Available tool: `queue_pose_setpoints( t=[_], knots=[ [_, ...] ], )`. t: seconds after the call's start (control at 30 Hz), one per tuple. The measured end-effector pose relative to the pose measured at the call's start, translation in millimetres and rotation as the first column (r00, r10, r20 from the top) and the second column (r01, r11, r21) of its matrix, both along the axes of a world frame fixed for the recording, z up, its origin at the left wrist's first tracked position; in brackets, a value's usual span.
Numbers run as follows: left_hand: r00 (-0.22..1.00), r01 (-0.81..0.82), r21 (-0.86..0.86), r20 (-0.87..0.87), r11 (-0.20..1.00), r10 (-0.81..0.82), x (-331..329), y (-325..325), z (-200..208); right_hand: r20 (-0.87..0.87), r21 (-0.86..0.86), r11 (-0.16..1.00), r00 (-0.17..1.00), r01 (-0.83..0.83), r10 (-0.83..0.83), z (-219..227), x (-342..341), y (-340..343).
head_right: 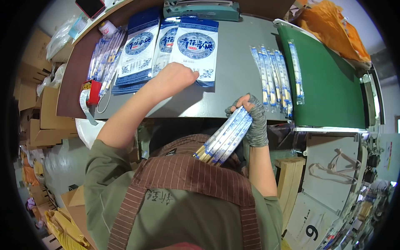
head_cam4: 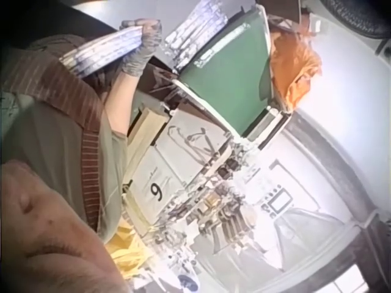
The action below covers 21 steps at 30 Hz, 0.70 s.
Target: Packaging bundles of incense sticks into plastic bags and then placing them into a shipping box.
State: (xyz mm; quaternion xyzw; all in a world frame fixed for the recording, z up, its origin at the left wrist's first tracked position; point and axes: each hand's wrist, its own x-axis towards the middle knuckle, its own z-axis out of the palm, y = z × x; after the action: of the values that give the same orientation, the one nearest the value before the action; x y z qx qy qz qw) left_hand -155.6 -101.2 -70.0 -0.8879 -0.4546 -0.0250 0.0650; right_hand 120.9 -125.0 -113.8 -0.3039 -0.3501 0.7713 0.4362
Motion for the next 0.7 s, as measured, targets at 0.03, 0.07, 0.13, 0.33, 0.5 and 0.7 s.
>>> queue_pose_setpoints(
  t=[0.03,0.07,0.13,0.33,0.5,0.7],
  knots=[
    [1.000,0.006,-0.001,0.000,1.000,-0.006,0,5,-1,0.001,0.011,1.000,1.000,0.001,-0.001,1,0,0],
    [0.978,0.004,-0.170,0.205,0.985,0.031,0,11,-2,0.000,0.023,1.000,1.000,-0.002,0.002,2,1,-1],
    [0.916,0.038,-0.329,0.389,0.944,0.099,-3,20,-18,0.002,0.024,1.000,1.000,-0.016,0.016,2,0,-1],
    [0.487,0.202,-0.651,0.715,0.732,0.502,16,16,-53,0.028,0.039,0.999,0.999,-0.015,0.014,2,-4,-2],
    [0.532,0.053,-0.422,0.779,0.905,0.332,38,10,-69,0.072,0.054,0.998,0.997,-0.025,0.021,5,-7,-1],
    [0.781,0.017,-0.165,0.618,0.986,0.090,66,2,-71,-0.027,0.010,0.999,0.998,-0.048,0.049,0,-3,-3]
  ],
)
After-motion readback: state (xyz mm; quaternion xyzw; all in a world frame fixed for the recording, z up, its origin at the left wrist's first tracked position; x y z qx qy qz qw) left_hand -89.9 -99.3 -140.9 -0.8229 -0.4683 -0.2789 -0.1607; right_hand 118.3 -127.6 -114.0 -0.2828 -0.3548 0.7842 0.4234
